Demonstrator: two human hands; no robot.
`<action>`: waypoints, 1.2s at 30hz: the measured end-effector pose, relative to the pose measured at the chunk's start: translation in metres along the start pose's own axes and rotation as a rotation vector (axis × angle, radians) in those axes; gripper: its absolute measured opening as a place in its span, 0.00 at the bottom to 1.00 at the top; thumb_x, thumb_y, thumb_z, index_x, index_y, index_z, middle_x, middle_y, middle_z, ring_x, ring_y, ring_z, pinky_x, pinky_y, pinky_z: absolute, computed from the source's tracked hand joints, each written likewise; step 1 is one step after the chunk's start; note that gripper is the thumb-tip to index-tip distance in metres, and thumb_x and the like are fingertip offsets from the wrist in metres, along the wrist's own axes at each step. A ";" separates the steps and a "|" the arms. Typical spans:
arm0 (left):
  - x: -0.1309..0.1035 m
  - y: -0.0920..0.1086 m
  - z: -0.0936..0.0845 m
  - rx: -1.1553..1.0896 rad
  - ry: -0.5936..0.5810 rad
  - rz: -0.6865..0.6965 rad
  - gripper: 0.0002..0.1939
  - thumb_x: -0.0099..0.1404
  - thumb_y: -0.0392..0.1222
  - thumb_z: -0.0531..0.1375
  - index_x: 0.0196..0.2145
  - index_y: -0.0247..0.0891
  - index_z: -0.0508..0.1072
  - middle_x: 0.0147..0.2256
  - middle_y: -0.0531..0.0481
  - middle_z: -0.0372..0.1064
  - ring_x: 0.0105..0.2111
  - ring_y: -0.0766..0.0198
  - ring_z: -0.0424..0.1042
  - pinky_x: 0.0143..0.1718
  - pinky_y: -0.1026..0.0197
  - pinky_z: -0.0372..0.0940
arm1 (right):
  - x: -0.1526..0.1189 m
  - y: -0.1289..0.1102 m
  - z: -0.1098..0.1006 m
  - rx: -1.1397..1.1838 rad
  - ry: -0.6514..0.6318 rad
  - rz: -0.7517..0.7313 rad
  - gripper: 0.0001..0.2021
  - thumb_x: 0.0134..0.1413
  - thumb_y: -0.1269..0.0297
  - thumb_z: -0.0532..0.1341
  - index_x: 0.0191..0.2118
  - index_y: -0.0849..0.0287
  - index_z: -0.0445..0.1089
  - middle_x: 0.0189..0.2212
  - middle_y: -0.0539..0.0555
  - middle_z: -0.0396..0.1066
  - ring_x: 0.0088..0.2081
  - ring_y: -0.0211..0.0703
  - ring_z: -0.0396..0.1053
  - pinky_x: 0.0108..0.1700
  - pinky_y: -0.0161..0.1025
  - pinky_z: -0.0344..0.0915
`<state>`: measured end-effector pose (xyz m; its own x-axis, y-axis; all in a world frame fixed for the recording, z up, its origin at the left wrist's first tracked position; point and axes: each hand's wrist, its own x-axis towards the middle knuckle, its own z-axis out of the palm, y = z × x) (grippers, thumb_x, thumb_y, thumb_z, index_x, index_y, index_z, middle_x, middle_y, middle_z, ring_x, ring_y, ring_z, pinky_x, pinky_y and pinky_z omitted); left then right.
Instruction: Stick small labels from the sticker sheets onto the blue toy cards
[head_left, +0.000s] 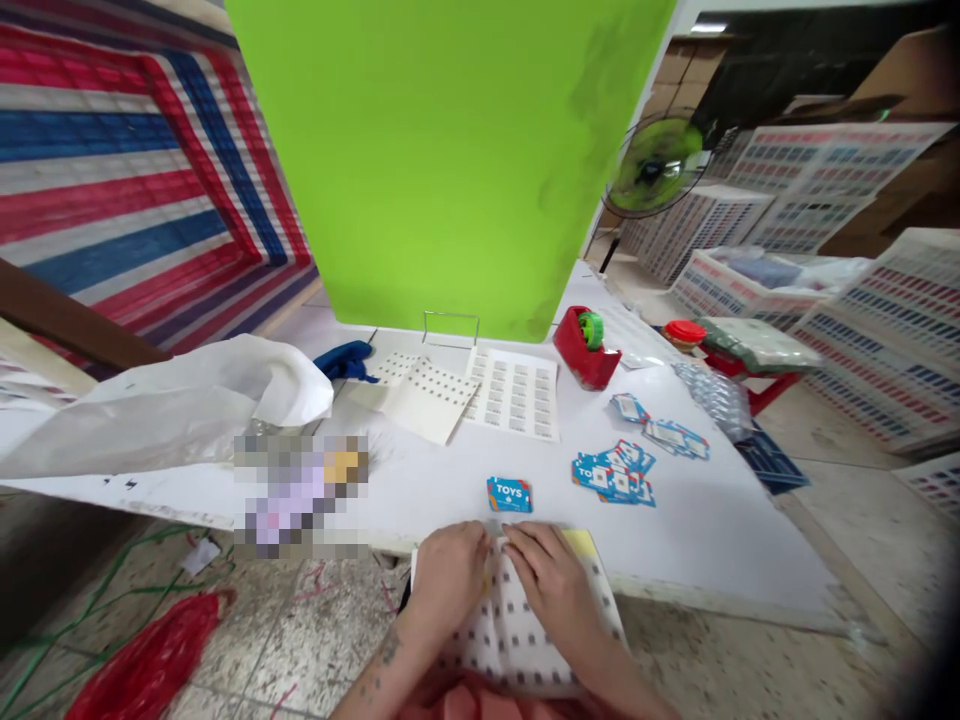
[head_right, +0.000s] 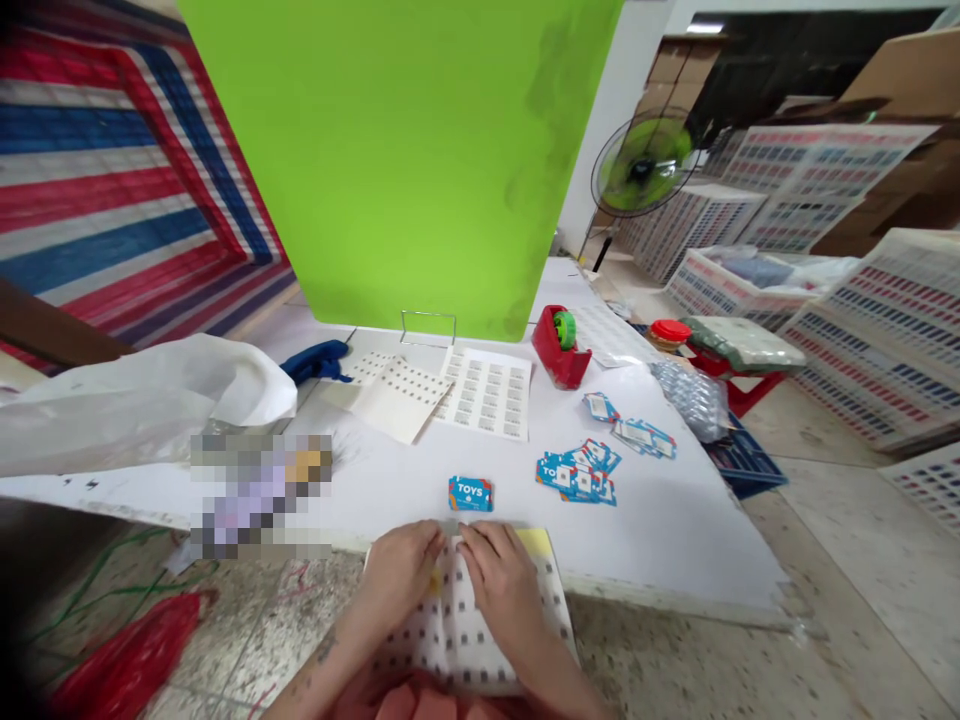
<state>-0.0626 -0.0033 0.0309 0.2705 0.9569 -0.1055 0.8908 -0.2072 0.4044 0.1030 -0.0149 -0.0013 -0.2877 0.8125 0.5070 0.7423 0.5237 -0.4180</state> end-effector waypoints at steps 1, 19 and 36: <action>0.000 0.000 0.000 0.005 -0.001 -0.004 0.15 0.70 0.40 0.44 0.32 0.40 0.68 0.32 0.51 0.72 0.34 0.62 0.71 0.33 0.62 0.56 | 0.000 0.000 0.000 0.002 -0.005 -0.006 0.10 0.60 0.70 0.54 0.45 0.58 0.69 0.37 0.57 0.70 0.38 0.45 0.67 0.41 0.45 0.68; 0.000 0.004 -0.003 0.030 -0.022 -0.034 0.15 0.70 0.40 0.44 0.33 0.40 0.69 0.33 0.50 0.73 0.36 0.62 0.72 0.35 0.63 0.58 | -0.001 0.003 0.005 0.075 0.037 0.040 0.09 0.59 0.70 0.54 0.44 0.57 0.69 0.37 0.56 0.70 0.39 0.46 0.68 0.41 0.46 0.69; -0.001 0.003 -0.003 0.067 0.000 -0.029 0.14 0.70 0.40 0.45 0.34 0.40 0.69 0.33 0.51 0.73 0.35 0.62 0.72 0.34 0.63 0.58 | -0.003 -0.002 -0.001 0.169 0.019 0.082 0.08 0.59 0.71 0.51 0.34 0.57 0.67 0.35 0.55 0.70 0.39 0.45 0.69 0.39 0.44 0.69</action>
<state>-0.0611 -0.0041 0.0353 0.2446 0.9626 -0.1164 0.9206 -0.1929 0.3395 0.1025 -0.0184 -0.0010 -0.2178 0.8500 0.4798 0.6499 0.4930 -0.5784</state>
